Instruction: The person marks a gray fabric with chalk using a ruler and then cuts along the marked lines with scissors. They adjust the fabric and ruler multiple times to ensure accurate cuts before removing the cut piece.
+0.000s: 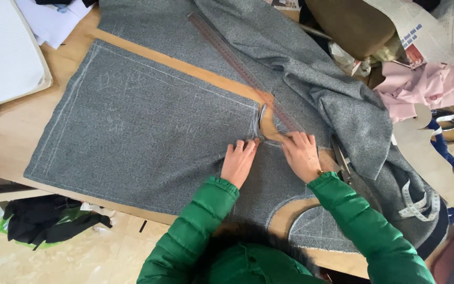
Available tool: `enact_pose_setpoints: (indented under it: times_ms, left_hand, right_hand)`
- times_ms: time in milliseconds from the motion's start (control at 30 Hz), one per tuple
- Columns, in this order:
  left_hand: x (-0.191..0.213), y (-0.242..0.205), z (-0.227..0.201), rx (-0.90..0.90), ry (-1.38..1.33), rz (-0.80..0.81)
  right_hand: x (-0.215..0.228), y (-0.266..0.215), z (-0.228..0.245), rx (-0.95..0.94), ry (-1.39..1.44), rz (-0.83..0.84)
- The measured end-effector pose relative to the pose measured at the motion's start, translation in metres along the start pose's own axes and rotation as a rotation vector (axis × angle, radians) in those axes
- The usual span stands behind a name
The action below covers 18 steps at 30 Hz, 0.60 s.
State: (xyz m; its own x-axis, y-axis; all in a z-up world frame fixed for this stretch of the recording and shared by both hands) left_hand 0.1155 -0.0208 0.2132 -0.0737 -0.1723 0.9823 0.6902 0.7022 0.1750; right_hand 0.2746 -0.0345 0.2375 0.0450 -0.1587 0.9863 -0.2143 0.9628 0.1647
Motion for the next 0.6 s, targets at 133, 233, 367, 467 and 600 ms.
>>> enact_pose_setpoints:
  times_ms: [133,233,367,467,600]
  left_hand:
    - [0.003,0.002,-0.012,0.0,0.051,-0.019]
    - [0.009,0.004,-0.015,-0.003,0.067,0.004]
    - [0.015,0.003,-0.016,-0.004,0.076,0.025]
    - [0.011,0.001,-0.015,0.0,0.054,0.025]
    - [0.011,0.0,-0.01,0.008,0.017,0.01]
  right_hand:
    - [0.002,-0.02,0.002,-0.045,0.027,0.015]
    - [-0.005,-0.037,0.021,-0.008,0.034,0.066]
    - [-0.012,-0.042,0.031,-0.004,0.1,0.112]
    - [-0.006,-0.031,0.03,-0.006,0.16,0.108]
    - [0.003,0.001,0.03,0.068,0.222,0.11]
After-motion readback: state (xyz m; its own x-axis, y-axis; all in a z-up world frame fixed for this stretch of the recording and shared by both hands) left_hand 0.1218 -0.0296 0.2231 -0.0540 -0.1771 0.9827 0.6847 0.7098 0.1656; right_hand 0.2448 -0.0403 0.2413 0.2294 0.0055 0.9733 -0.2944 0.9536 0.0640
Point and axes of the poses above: each hand's wrist, its own y-axis towards the middle knuckle, its own x-axis out of the back of the hand, z = x × y, the point moved 9 cm from there along y, towards the middle knuckle, and after that the axes turned 8 degrees about z, right-handed, at the moved point
